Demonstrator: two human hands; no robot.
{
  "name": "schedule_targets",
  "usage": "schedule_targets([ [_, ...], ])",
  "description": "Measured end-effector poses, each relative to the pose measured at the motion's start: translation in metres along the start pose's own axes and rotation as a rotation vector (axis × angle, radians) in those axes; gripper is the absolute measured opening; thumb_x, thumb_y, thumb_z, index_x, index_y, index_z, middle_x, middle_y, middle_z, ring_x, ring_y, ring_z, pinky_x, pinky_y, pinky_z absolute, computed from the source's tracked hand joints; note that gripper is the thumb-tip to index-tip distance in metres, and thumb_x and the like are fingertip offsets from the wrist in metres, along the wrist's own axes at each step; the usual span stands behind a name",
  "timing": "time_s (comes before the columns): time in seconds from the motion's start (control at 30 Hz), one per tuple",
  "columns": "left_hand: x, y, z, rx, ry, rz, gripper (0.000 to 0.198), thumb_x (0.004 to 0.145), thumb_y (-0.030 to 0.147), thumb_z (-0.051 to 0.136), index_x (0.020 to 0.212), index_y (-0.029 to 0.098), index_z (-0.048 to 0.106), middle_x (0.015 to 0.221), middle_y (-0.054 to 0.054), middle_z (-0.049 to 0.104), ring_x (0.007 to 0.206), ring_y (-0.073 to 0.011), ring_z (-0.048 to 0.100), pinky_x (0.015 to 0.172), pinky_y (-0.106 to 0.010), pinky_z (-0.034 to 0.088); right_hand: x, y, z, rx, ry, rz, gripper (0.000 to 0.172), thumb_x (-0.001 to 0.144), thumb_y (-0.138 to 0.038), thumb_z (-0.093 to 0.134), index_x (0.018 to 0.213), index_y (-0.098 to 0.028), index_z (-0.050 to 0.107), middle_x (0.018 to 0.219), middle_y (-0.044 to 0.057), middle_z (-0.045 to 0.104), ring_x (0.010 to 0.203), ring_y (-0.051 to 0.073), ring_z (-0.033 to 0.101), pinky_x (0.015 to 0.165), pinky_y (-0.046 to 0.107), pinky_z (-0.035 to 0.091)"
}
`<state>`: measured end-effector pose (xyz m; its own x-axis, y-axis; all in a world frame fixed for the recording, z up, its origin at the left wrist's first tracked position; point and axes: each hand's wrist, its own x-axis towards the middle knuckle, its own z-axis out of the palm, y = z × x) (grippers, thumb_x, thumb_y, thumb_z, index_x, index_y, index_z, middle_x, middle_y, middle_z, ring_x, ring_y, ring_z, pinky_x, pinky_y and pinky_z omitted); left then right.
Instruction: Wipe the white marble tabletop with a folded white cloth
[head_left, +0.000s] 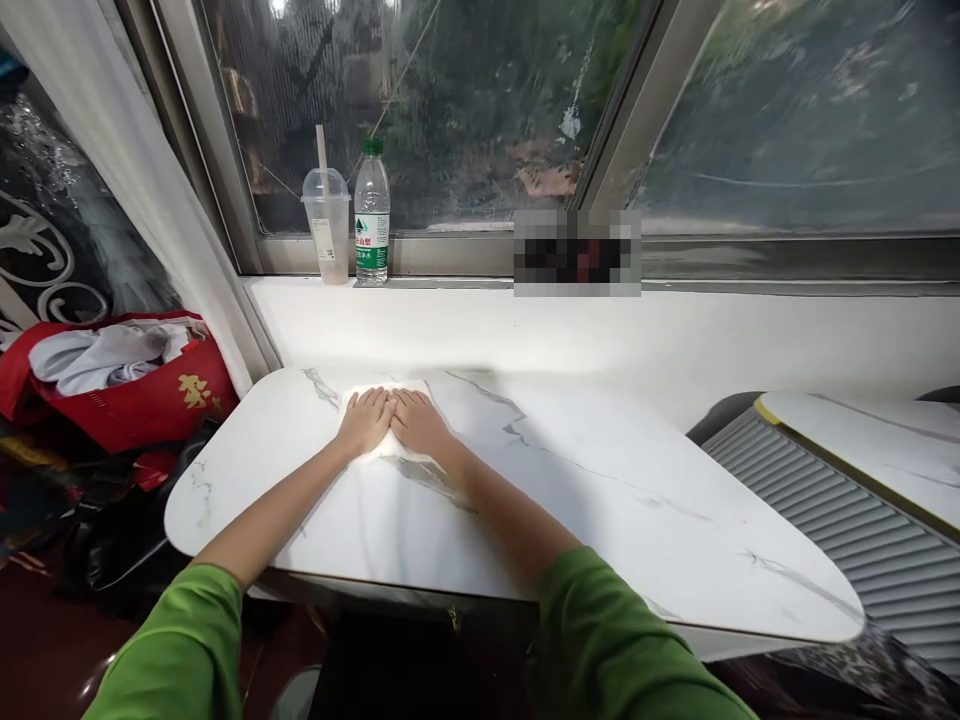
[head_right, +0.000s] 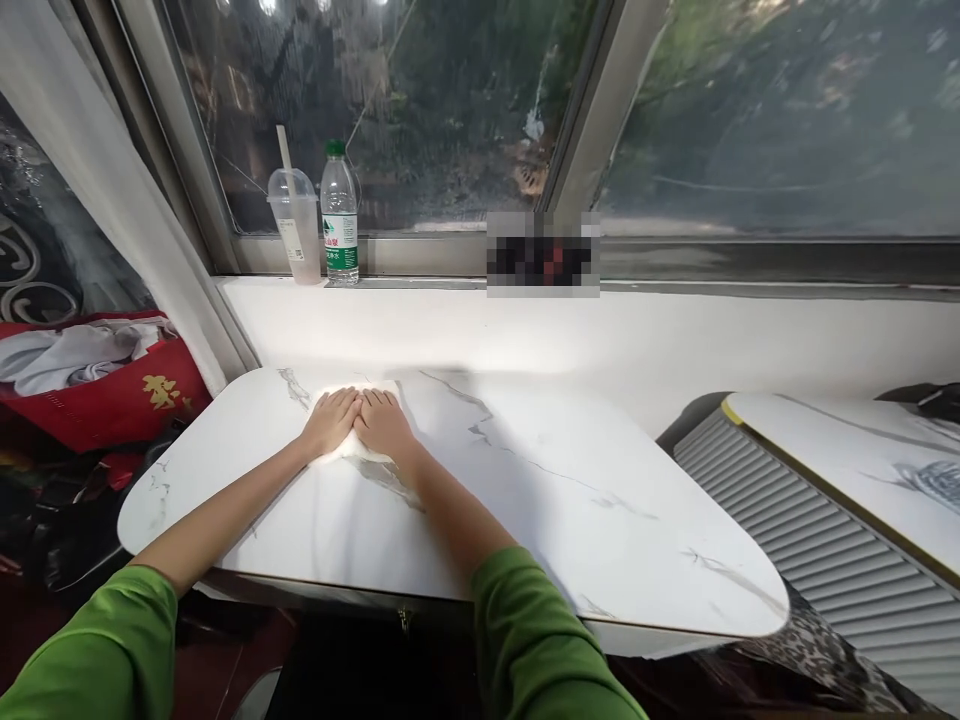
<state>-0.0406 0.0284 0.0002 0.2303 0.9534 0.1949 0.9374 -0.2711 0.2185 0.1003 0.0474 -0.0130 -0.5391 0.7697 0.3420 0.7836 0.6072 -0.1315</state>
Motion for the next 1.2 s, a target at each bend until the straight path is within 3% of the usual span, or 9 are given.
schedule_targets([
  [0.17,-0.053,0.034,-0.005,0.029,0.01,0.061,0.05,0.105,0.033,0.021,0.144,0.013,0.046,0.152,-0.016,0.047,0.144,-0.0286,0.04,0.119,-0.053,0.028,-0.056,-0.014,-0.015,-0.009,-0.048,-0.037,0.05,0.099,-0.021,0.032,0.142,-0.001,0.05,0.148,0.018,0.051,0.139,0.028,0.043,0.118,0.045,0.028],
  [0.33,-0.107,0.062,-0.004,0.066,0.03,0.214,0.055,0.105,0.034,0.022,0.14,0.0,0.047,0.145,-0.024,0.052,0.138,-0.0334,0.046,0.117,-0.053,0.031,-0.122,-0.029,-0.028,0.03,0.038,-0.121,0.052,0.098,-0.023,0.033,0.143,-0.003,0.05,0.146,0.018,0.053,0.136,0.029,0.046,0.117,0.049,0.031],
  [0.47,-0.118,0.066,0.002,-0.022,-0.053,0.195,0.052,0.105,0.033,0.023,0.147,0.009,0.041,0.155,-0.016,0.043,0.147,-0.0273,0.035,0.122,-0.053,0.024,-0.148,-0.035,-0.034,0.048,0.079,-0.075,0.051,0.097,-0.023,0.034,0.14,-0.003,0.053,0.145,0.018,0.054,0.137,0.031,0.046,0.118,0.049,0.031],
  [0.57,-0.101,0.063,0.006,-0.036,-0.123,0.145,0.052,0.104,0.029,0.025,0.15,0.009,0.037,0.159,-0.014,0.036,0.151,-0.0239,0.027,0.124,-0.049,0.02,-0.137,-0.027,-0.033,0.068,0.056,-0.049,0.051,0.096,-0.023,0.035,0.141,-0.005,0.053,0.146,0.017,0.054,0.137,0.03,0.047,0.117,0.048,0.032],
  [0.67,-0.07,0.058,0.008,-0.001,-0.099,0.107,0.052,0.102,0.024,0.026,0.15,0.007,0.037,0.16,-0.015,0.034,0.151,-0.0234,0.025,0.125,-0.048,0.018,-0.107,-0.009,-0.028,0.085,0.045,-0.042,0.05,0.096,-0.023,0.037,0.14,-0.007,0.053,0.145,0.016,0.055,0.136,0.029,0.048,0.117,0.047,0.033],
  [1.0,0.07,0.027,0.023,0.015,-0.013,0.092,0.05,0.099,0.017,0.028,0.146,0.012,0.044,0.155,-0.011,0.045,0.144,-0.0216,0.039,0.121,-0.043,0.024,0.011,0.068,-0.006,0.061,-0.028,0.064,0.05,0.096,-0.02,0.035,0.14,-0.005,0.052,0.147,0.015,0.053,0.138,0.027,0.045,0.117,0.042,0.029],
  [1.1,0.091,0.023,0.027,0.023,-0.011,0.073,0.049,0.099,0.017,0.028,0.146,0.012,0.044,0.154,-0.012,0.045,0.144,-0.0213,0.039,0.121,-0.042,0.025,0.025,0.079,0.0,0.052,-0.026,0.094,0.052,0.096,-0.021,0.032,0.143,-0.005,0.049,0.149,0.015,0.051,0.139,0.026,0.044,0.117,0.041,0.028],
  [1.2,0.095,0.022,0.029,0.046,-0.015,0.081,0.049,0.099,0.016,0.028,0.144,0.011,0.044,0.155,-0.013,0.044,0.145,-0.0218,0.037,0.121,-0.044,0.024,0.028,0.081,0.002,0.021,-0.032,0.143,0.054,0.097,-0.022,0.03,0.145,-0.002,0.046,0.151,0.017,0.048,0.142,0.027,0.04,0.119,0.04,0.026],
])
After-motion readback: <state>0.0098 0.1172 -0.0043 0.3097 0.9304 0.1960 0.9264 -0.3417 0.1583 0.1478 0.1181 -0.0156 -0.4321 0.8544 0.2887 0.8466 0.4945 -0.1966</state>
